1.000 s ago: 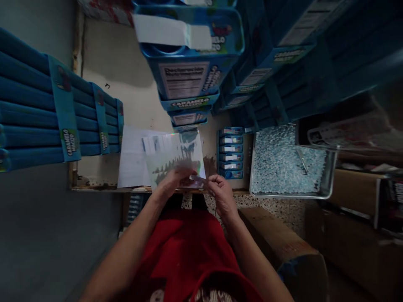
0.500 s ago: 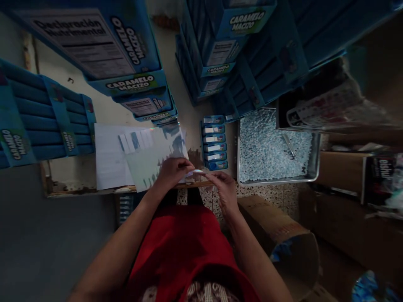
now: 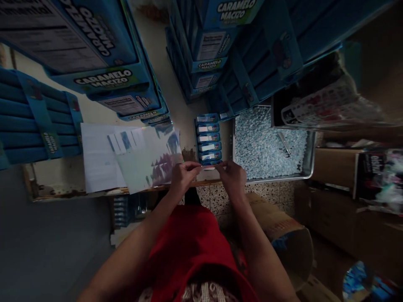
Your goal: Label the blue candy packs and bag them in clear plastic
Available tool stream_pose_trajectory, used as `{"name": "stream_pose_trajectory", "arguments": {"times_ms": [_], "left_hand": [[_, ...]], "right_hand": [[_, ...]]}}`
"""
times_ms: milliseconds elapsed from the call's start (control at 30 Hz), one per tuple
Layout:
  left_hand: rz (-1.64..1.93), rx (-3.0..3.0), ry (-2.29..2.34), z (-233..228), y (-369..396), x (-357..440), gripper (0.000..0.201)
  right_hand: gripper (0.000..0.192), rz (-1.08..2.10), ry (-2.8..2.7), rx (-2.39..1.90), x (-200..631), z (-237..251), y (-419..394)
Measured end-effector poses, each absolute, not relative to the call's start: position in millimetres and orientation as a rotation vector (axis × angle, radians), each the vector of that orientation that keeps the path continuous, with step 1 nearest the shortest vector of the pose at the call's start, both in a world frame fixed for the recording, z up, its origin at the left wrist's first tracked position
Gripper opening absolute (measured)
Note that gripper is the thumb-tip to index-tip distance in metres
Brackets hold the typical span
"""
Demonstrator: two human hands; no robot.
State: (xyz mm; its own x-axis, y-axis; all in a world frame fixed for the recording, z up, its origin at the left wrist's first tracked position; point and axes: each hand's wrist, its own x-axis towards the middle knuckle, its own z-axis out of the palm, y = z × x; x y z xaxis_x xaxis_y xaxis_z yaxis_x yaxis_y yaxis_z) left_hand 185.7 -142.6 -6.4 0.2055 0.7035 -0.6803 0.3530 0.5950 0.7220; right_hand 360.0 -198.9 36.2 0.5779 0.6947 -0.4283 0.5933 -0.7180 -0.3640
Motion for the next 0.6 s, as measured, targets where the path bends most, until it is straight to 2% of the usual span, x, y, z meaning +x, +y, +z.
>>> {"name": "stream_pose_trajectory", "arguments": {"times_ms": [267, 433, 500, 600], "left_hand": [[0.303, 1.034, 1.467, -1.2, -145.5, 186.8, 0.022], [0.329, 0.931, 1.459, -22.7, -152.2, 189.2, 0.025], [0.356, 0.755, 1.437, -38.9, -156.0, 193.1, 0.032], [0.348, 0.551, 1.410, -63.2, -158.3, 198.1, 0.057]], "right_hand": [[0.020, 0.869, -1.145, -2.646, 356.9, 29.1, -194.9], [0.019, 0.882, -1.116, -2.664, 357.5, 19.6, -191.2], [0.019, 0.861, -1.071, -2.681, 361.6, 13.5, -191.7], [0.032, 0.805, -0.969, -2.687, 369.3, 4.1, -193.0]]}}
